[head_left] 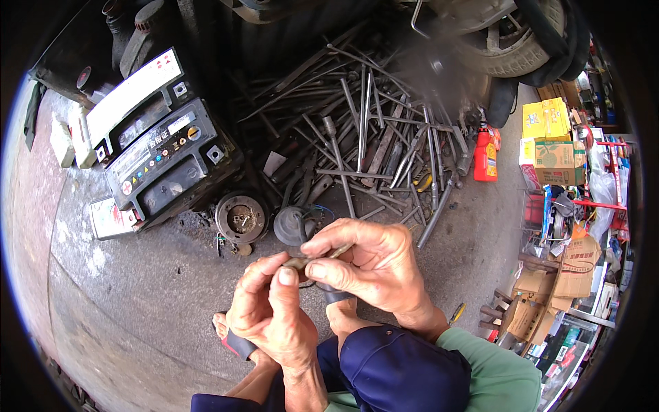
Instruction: The person unpacks a new electrical component from bubble wrap in a cluttered workshop. They then walk to a scooter parked outside and squat down to connect the new component's wires to the scooter's battery terminals.
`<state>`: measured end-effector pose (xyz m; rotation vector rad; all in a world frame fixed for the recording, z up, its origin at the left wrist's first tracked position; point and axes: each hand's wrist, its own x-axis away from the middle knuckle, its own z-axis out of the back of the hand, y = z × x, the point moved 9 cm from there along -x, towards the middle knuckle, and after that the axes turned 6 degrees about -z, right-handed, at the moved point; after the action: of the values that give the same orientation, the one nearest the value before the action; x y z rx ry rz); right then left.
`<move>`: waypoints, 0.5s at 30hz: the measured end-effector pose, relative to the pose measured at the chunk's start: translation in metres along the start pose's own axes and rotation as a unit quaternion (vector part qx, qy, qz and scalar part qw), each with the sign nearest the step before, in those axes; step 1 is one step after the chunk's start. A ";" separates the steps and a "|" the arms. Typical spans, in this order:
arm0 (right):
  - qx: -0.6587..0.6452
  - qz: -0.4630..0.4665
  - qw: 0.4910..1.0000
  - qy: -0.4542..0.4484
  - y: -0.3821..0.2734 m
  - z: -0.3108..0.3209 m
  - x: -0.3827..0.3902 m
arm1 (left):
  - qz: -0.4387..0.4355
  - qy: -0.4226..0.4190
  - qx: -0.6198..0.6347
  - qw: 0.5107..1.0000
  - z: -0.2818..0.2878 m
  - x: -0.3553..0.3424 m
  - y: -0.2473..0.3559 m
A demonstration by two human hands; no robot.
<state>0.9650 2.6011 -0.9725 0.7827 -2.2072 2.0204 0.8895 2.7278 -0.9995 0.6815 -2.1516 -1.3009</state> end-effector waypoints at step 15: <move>0.333 0.292 0.897 0.013 -0.046 -0.023 0.027 | 0.011 -0.199 -0.035 0.979 -0.005 -0.021 0.007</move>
<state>0.9530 2.6128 -0.9166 0.0659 -1.8585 3.1219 0.9070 2.7411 -0.9955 0.3906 -2.3998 -1.6013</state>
